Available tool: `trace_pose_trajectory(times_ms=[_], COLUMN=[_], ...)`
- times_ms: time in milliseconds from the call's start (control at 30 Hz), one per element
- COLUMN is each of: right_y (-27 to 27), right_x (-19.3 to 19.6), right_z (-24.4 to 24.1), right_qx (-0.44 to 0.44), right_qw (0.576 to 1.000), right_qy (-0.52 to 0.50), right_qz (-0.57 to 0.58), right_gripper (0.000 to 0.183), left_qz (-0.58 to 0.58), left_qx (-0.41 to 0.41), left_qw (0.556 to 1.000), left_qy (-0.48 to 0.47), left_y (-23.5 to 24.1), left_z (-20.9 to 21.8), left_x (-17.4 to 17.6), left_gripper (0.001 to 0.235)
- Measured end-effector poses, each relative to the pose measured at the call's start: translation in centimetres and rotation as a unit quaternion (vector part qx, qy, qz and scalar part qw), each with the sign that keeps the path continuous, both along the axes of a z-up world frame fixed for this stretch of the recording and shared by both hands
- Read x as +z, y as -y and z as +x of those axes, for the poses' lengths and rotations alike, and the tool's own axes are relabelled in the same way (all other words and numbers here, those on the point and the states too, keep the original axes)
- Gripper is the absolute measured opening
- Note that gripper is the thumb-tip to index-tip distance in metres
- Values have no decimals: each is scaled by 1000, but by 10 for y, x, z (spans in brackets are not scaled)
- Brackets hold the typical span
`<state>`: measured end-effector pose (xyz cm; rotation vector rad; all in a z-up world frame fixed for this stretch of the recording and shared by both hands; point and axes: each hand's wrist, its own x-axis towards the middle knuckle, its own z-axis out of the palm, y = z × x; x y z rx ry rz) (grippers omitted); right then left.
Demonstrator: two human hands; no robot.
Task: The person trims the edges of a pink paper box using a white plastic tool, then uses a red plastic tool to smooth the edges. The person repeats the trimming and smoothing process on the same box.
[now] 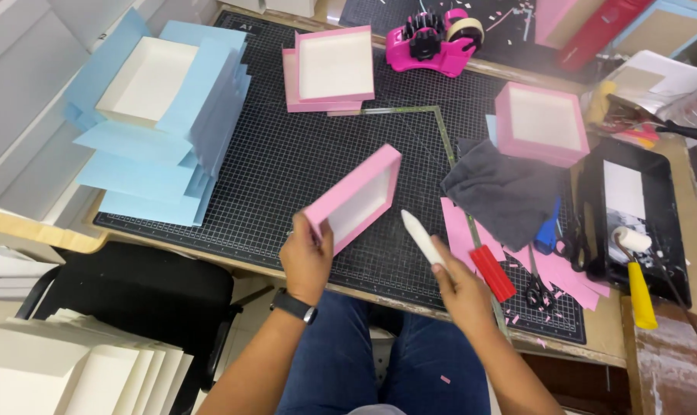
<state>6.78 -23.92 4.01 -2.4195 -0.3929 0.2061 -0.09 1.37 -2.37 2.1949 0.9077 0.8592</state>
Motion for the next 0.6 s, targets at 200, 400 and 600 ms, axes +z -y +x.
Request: trace_pose_trajectory(times_ms=[200,400,600], right_y=[-15,-40,-61], right_x=[-50,-32,-34], right_z=[7,38,-34], right_qx=[110,73,184], right_qw=[974,961,945], right_qy=[40,17,47], right_qz=[-195,-267,-266], right_gripper=[45,46,43], left_qz=[58,67,84], left_qx=[-53,-87,-92], left_qw=[997,994,992], left_qy=[9,22,32], left_y=[9,13,12], left_z=[5,4,5], left_x=[-18,-9,3], left_gripper=[38,48,46])
